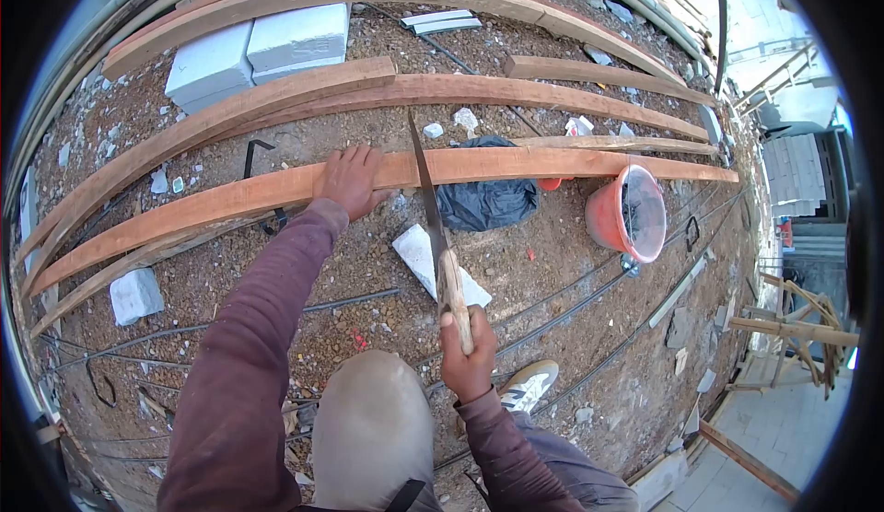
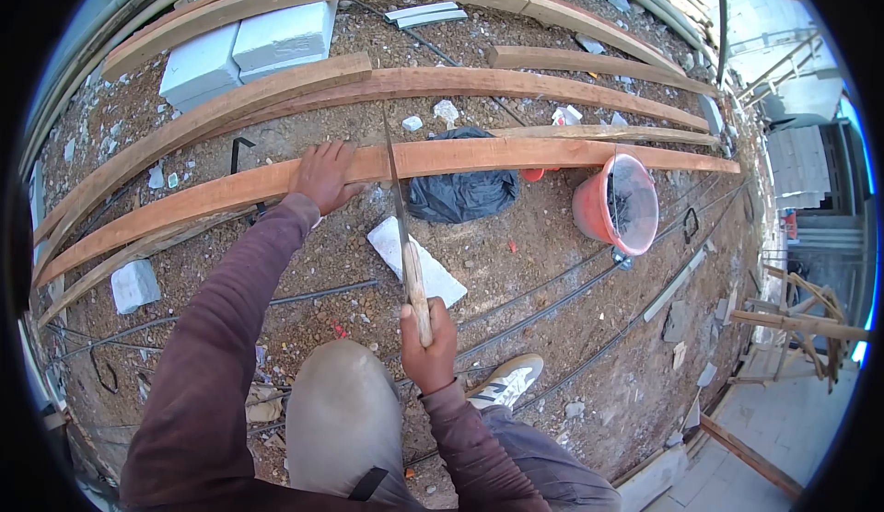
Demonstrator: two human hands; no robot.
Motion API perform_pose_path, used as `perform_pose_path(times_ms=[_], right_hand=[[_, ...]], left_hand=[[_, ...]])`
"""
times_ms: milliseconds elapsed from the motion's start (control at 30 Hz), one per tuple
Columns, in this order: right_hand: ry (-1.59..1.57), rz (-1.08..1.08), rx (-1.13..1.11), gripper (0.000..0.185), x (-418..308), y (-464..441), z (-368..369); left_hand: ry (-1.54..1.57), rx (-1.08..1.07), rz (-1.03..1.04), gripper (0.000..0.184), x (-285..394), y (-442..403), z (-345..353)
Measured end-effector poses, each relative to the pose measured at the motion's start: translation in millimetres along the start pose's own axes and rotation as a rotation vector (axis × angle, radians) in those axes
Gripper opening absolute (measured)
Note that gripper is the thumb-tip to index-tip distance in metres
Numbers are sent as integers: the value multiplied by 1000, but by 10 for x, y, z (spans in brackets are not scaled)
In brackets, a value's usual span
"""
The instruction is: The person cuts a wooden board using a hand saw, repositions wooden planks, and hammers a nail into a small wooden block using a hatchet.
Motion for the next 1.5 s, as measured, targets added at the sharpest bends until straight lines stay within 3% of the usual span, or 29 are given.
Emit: perform_pose_path(times_ms=[100, 133, 267, 367, 467, 567, 667, 767, 867, 967, 1067, 1167, 1267, 1367, 1500], right_hand=[[64, -173, 25, 26, -221, -406, 198], [35, -38, -21, 26, -100, -272, 151], [26, -30, -22, 22, 10, 685, -285], [5, -4, 0, 20, 87, 493, -177], [34, -55, -46, 18, 63, -359, 170], [-34, -18, -31, 28, -32, -177, 61], [-23, 62, -16, 17, -26, 612, -314], [28, 59, -29, 16, 47, 635, -303], [116, -89, -26, 21, -67, -323, 88], [0, -29, -41, 25, -74, -312, 118], [8, 36, -10, 23, 181, 532, -240], [-7, 37, -19, 23, 220, 721, -270], [35, -63, -18, 24, 60, -119, 67], [-77, -41, -33, 27, 150, -389, 187], [34, -8, -34, 19, 134, 629, -268]], left_hand=[[-33, 7, 12, 75, -25, -2, 27], [-37, 6, 12, 75, -34, -13, 6], [-36, 11, 2, 75, -19, -15, 22], [-36, 11, 2, 75, 6, 22, 1], [-29, 14, 0, 75, 22, 8, 3], [-44, 23, 8, 74, 1, 8, -8], [-46, 42, 10, 73, 31, 23, 2], [-30, 37, 4, 72, -4, 27, -2], [-26, 49, 10, 71, 13, -2, 17], [-34, 13, 11, 70, -26, -15, -21], [3, -34, -6, 69, -9, -19, -22], [28, -72, -37, 74, -70, -58, -13], [40, -46, -15, 75, -69, -73, 47], [38, -45, -4, 75, -96, -36, 44], [15, -58, -10, 74, -22, -26, -31]])
Point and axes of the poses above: each hand's wrist, its own y-axis away from the middle knuckle, its own z-axis out of the palm, x = y × z, the point moved 5 cm from there along -y, towards the middle knuckle, and after that the axes turned 2 degrees about -z, right-handed, at the moved point
